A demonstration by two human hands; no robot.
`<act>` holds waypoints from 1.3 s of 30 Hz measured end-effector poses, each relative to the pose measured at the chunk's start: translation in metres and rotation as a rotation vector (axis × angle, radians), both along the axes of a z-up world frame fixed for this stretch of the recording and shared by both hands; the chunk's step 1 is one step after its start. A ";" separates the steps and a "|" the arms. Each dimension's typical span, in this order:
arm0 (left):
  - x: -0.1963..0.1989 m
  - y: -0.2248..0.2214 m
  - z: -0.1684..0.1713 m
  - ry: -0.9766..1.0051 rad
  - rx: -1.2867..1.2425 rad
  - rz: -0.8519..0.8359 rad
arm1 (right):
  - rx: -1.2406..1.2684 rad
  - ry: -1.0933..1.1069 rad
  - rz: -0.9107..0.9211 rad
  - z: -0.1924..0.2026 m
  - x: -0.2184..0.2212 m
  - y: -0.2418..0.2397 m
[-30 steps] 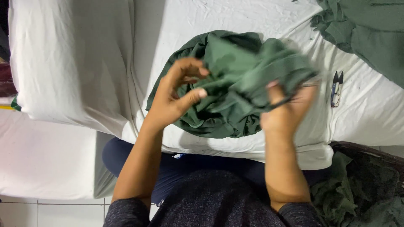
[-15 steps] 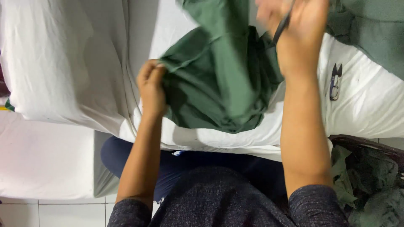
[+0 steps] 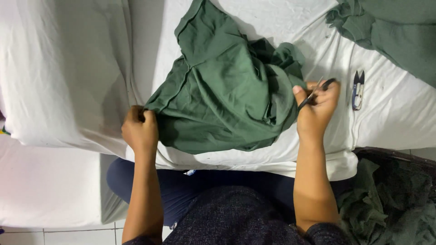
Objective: Trimming loose threads and excess material from green fabric garments using manual thread snips.
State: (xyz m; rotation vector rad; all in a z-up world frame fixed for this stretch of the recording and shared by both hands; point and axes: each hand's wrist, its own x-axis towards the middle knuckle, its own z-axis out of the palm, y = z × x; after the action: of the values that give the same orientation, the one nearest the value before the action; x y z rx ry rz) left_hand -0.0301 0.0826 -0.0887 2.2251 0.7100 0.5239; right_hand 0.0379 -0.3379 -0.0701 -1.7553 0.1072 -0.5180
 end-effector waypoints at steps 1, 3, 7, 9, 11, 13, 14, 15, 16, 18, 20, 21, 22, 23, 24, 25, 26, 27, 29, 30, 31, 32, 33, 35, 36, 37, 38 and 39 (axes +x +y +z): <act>0.001 -0.003 0.002 0.048 0.278 -0.045 | -0.024 -0.068 -0.010 0.008 0.003 -0.001; 0.013 -0.035 0.047 -0.079 0.282 -0.207 | -0.032 -0.130 -0.005 0.029 0.009 0.022; 0.037 -0.098 0.121 -0.072 0.083 -0.641 | 0.037 -0.213 0.275 0.060 0.000 0.090; 0.059 -0.116 0.110 -0.068 0.067 -0.724 | 0.103 -0.169 0.421 0.078 -0.017 0.105; 0.080 -0.122 0.095 -0.062 0.052 -0.810 | 0.170 -0.122 0.562 0.080 -0.024 0.101; 0.103 -0.118 0.074 0.059 0.316 -0.841 | 0.138 -0.178 0.372 0.066 -0.020 0.076; 0.105 -0.112 0.060 0.058 0.315 -0.843 | 0.136 -0.178 0.371 0.068 -0.023 0.065; 0.109 -0.105 0.046 -0.022 0.271 -0.739 | 0.207 -0.161 0.143 0.071 -0.023 0.054; 0.115 -0.099 0.032 -0.101 0.227 -0.635 | 0.276 -0.142 -0.085 0.073 -0.024 0.043; 0.096 -0.082 0.042 -0.212 0.109 -0.590 | 0.374 -0.164 -0.178 0.060 -0.027 0.013; 0.074 -0.065 0.044 -0.317 -0.011 -0.537 | 0.470 -0.182 -0.270 0.045 -0.034 -0.003; 0.062 -0.056 0.043 -0.333 -0.028 -0.427 | 0.434 -0.143 -0.211 0.038 -0.038 -0.002; 0.049 -0.046 0.041 -0.349 -0.043 -0.318 | 0.398 -0.105 -0.153 0.030 -0.043 -0.001; 0.042 -0.038 0.037 -0.343 -0.042 -0.315 | 0.399 -0.099 -0.152 0.025 -0.043 -0.001; 0.034 -0.029 0.034 -0.267 -0.098 -0.259 | 0.326 -0.010 -0.100 0.020 -0.043 -0.002; 0.025 -0.020 0.031 -0.192 -0.152 -0.201 | 0.253 0.079 -0.046 0.015 -0.044 -0.002; 0.021 -0.019 0.036 -0.188 -0.150 -0.197 | 0.256 0.083 -0.042 0.023 -0.041 0.000; 0.019 -0.019 0.041 -0.132 -0.132 -0.225 | 0.151 0.129 0.039 0.030 -0.038 0.002; 0.018 -0.022 0.058 -0.077 -0.114 -0.250 | 0.046 0.174 0.122 0.044 -0.033 0.008; 0.021 -0.025 0.070 -0.084 -0.119 -0.376 | -0.036 0.215 0.236 0.050 -0.030 0.012; 0.023 -0.029 0.081 -0.094 -0.125 -0.505 | -0.120 0.256 0.347 0.056 -0.027 0.017; 0.027 -0.036 0.092 -0.096 -0.127 -0.504 | -0.122 0.254 0.347 0.064 -0.029 0.022; 0.032 -0.042 0.103 -0.071 -0.092 -0.614 | -0.294 0.317 0.387 0.071 -0.030 0.028; 0.042 -0.041 0.097 -0.048 -0.057 -0.724 | -0.468 0.377 0.425 0.071 -0.031 0.029; 0.048 -0.034 0.080 0.031 0.079 -0.713 | -0.456 0.328 0.359 0.063 -0.031 0.024; 0.055 -0.026 0.063 0.106 0.215 -0.697 | -0.445 0.276 0.293 0.055 -0.029 0.019; 0.058 -0.020 0.065 0.102 0.216 -0.694 | -0.446 0.270 0.293 0.053 -0.023 0.007; 0.060 -0.015 0.066 -0.045 0.067 -0.691 | -0.324 0.170 0.213 0.051 -0.020 -0.006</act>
State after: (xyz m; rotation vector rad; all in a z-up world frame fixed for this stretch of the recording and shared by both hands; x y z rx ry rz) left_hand 0.0301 0.0681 -0.0223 2.3242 -0.1226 0.2446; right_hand 0.0177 -0.3436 -0.0192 -2.0977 -0.0470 -0.2383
